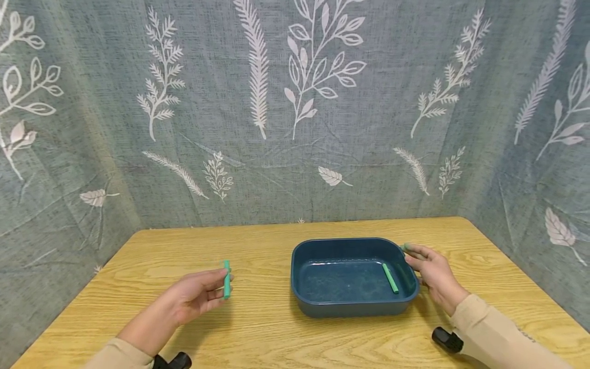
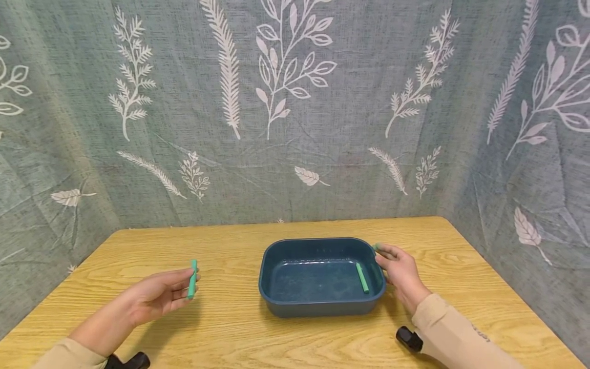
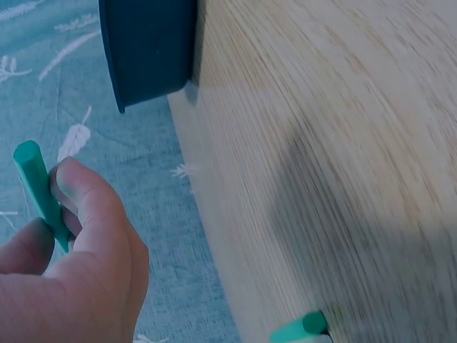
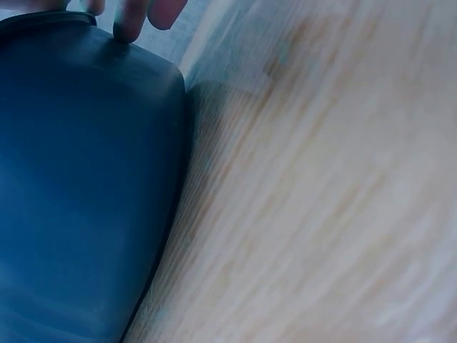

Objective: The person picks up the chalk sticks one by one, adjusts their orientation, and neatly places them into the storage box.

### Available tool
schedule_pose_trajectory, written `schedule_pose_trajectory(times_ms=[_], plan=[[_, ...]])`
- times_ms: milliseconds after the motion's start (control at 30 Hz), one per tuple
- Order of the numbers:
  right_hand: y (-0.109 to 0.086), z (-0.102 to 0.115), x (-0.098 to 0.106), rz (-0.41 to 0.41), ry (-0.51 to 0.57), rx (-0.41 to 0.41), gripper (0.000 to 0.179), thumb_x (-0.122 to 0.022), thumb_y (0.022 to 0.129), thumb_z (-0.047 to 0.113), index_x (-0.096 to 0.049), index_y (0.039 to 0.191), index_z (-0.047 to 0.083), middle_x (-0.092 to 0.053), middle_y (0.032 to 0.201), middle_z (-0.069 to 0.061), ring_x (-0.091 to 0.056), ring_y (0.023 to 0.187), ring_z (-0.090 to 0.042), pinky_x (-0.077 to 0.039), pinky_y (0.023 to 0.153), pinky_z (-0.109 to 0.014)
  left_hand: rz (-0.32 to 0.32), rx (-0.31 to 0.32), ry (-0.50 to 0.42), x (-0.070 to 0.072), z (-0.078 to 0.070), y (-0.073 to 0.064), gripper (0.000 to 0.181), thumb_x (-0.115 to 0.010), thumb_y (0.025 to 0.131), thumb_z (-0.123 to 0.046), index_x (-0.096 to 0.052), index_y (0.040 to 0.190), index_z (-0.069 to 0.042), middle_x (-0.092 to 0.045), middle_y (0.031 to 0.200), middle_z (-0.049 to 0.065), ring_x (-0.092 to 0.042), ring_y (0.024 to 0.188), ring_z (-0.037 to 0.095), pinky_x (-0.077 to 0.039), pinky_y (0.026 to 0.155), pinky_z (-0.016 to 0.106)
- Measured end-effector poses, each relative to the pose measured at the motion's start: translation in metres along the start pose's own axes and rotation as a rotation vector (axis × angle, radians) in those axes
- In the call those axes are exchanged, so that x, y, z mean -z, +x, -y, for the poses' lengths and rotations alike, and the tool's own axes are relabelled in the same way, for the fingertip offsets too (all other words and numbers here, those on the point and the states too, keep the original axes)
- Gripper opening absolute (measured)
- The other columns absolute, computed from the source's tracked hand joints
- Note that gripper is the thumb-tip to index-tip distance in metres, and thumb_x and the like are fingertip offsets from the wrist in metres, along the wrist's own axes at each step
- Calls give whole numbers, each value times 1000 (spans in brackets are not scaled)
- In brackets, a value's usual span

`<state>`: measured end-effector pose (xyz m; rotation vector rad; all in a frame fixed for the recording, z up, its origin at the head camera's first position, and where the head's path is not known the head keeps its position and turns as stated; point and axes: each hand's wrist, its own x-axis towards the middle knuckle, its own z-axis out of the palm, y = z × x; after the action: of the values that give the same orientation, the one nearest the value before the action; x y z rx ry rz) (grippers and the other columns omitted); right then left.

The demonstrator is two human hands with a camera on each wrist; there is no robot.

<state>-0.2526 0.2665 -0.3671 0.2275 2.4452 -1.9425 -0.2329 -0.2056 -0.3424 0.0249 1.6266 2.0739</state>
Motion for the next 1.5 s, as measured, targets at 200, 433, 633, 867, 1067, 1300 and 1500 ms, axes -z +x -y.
schedule_pose_trajectory(times_ms=[200, 433, 633, 867, 1067, 1300, 1500], plan=[[1, -1, 1, -9, 13, -4, 52, -48, 104, 15, -30, 150, -2, -29, 152, -27, -55, 100, -4, -52, 74, -26, 17, 9, -8, -12, -1, 6, 20, -50, 104, -19, -68, 97, -16, -62, 96, 0, -60, 83, 10, -54, 76, 21], [-1, -2, 5, -18, -10, -7, 52, -47, 104, 17, -31, 150, -2, -28, 152, -28, -56, 100, -5, -49, 71, -27, 22, -5, 14, -28, 1, 16, 19, -48, 105, -17, -66, 100, -18, -62, 99, 0, -60, 85, 11, -53, 76, 22], [-2, -5, 8, -29, -10, -11, 51, -48, 104, 17, -31, 149, -2, -29, 152, -27, -55, 91, 2, -47, 68, -27, 57, 1, 37, -43, 4, 26, 16, -47, 105, -18, -63, 103, -17, -63, 97, -1, -61, 84, 11, -54, 75, 22], [-3, -10, 6, -33, -5, -13, 51, -49, 104, 16, -33, 149, -2, -31, 151, -27, -56, 93, -1, -49, 70, -28, 37, 34, 59, -56, 6, 30, 16, -47, 105, -17, -59, 114, -10, -63, 99, 0, -61, 86, 11, -53, 80, 23], [-5, -12, 1, -43, -17, -16, 49, -50, 103, 16, -36, 147, -2, -35, 149, -26, -56, 96, -11, -45, 69, -30, 1, 29, 96, -69, 6, 34, 25, -49, 104, -17, -55, 124, -3, -62, 108, 4, -60, 90, 14, -52, 82, 27], [-3, -7, -4, -42, -6, -22, 48, -49, 104, 18, -38, 146, 0, -35, 150, -25, -52, 115, -29, -45, 74, -31, -7, -2, 142, -86, -5, 40, 32, -48, 104, -15, -49, 130, 3, -63, 104, 2, -59, 88, 16, -52, 80, 28], [1, -2, -2, -35, -2, -7, 48, -49, 104, 19, -37, 147, 0, -34, 150, -25, -49, 119, -30, -45, 73, -30, -37, -4, 169, -111, -17, 48, 39, -49, 104, -15, -45, 135, 9, -63, 111, 8, -61, 90, 17, -53, 80, 29]])
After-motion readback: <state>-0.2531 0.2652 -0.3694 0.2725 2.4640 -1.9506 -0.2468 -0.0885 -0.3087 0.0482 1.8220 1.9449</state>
